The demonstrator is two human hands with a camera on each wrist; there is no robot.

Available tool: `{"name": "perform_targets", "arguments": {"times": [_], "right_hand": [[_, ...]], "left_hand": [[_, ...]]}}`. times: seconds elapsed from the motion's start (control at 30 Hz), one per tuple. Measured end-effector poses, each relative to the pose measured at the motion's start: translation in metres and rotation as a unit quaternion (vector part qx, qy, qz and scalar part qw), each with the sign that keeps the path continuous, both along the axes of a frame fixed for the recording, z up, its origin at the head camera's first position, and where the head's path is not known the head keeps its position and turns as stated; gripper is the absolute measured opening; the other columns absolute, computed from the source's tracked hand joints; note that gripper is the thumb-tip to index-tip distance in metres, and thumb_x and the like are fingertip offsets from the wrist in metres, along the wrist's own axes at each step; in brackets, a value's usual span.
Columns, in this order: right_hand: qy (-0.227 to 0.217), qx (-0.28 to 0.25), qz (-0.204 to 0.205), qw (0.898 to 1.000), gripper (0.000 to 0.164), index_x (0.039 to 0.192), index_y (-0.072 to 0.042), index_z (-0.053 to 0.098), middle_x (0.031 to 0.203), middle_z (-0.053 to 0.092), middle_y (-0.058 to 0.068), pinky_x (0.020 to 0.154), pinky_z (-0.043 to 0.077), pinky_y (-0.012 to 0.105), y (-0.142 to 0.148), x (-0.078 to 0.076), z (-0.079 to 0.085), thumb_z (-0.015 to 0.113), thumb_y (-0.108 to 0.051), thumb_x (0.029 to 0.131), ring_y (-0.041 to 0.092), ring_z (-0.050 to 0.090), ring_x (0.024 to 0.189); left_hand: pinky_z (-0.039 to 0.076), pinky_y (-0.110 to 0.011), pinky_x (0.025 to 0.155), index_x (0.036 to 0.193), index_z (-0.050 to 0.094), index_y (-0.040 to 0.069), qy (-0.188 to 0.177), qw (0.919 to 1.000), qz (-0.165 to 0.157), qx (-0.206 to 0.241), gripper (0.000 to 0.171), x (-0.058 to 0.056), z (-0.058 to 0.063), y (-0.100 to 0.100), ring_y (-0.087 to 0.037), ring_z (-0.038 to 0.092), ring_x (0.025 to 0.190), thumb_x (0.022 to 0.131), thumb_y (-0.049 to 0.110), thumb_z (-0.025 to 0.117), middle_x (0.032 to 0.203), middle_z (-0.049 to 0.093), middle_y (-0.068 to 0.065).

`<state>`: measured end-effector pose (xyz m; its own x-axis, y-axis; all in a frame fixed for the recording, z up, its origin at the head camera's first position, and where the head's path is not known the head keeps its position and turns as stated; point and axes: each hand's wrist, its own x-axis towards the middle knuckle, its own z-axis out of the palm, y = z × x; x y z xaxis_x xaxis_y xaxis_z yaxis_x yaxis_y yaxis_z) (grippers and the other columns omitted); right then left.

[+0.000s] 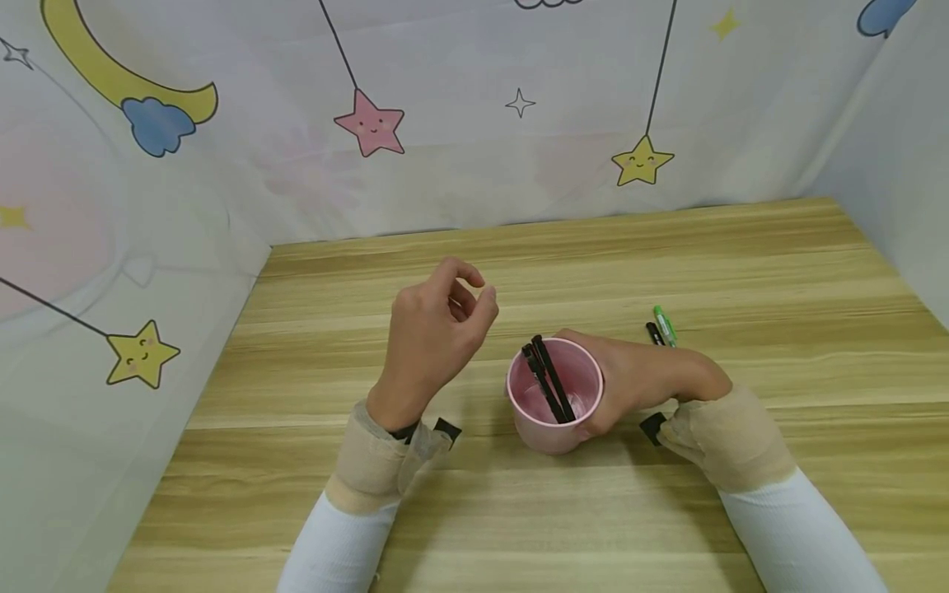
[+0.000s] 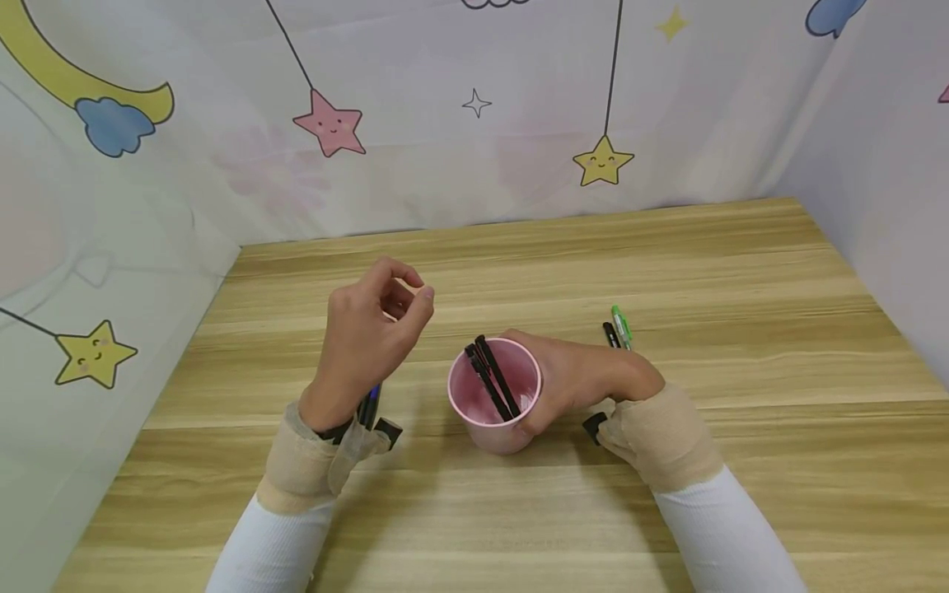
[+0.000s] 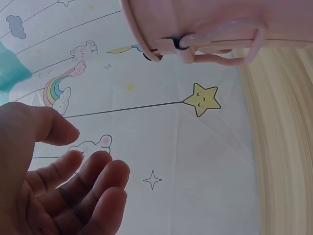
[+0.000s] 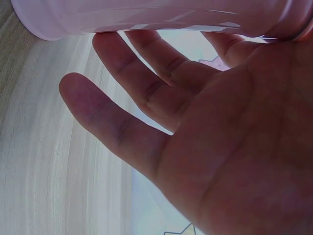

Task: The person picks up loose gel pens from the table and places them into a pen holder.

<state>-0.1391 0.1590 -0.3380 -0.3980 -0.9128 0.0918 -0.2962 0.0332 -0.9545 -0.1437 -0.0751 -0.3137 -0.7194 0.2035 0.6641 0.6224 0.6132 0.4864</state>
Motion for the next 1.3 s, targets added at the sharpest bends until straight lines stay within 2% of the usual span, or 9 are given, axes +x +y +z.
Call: {"name": "perform_targets", "arguments": {"times": [0.47,0.73,1.13,1.3], "right_hand": [[-0.02,0.025,-0.028,0.999,0.074,0.125,-0.012,0.044,0.116,0.057,0.009,0.093,0.039,0.055,0.0024,0.0027,0.0005,0.081,-0.003,0.062,0.025,0.051,0.106],[-0.012,0.032,-0.036,0.999,0.076,0.126,-0.013,0.043,0.117,0.057,0.007,0.094,0.039,0.054,0.0039,0.0032,0.0017,0.082,-0.004,0.061,0.027,0.051,0.107],[-0.004,0.034,-0.033,0.999,0.077,0.128,-0.014,0.044,0.119,0.056,0.006,0.095,0.038,0.053,0.003,0.003,0.0027,0.082,-0.005,0.062,0.023,0.05,0.109],[-0.002,0.038,-0.039,0.999,0.081,0.132,-0.01,0.041,0.123,0.054,0.004,0.096,0.039,0.05,0.0052,0.0022,-0.0023,0.084,-0.015,0.063,0.025,0.048,0.112]], "left_hand": [[0.046,-0.028,0.048,0.09,0.057,0.014,-0.043,0.9978,0.032,-0.038,0.013,-0.0023,-0.0023,-0.0038,0.002,0.05,0.05,0.083,0.026,0.057,0.059,0.055,0.011],[0.045,-0.029,0.048,0.094,0.057,0.015,-0.072,0.9942,0.044,-0.066,0.017,-0.0032,-0.0039,-0.0056,0.004,0.048,0.049,0.085,0.029,0.055,0.061,0.055,0.011],[0.043,-0.031,0.046,0.094,0.058,0.015,-0.087,0.9919,0.048,-0.079,0.017,-0.0025,-0.0034,-0.0063,0.001,0.047,0.047,0.085,0.029,0.056,0.062,0.055,0.01],[0.043,-0.03,0.046,0.094,0.058,0.016,-0.087,0.9918,0.047,-0.081,0.017,-0.0022,-0.0048,-0.0073,0.001,0.046,0.047,0.085,0.029,0.057,0.062,0.055,0.011]]}}
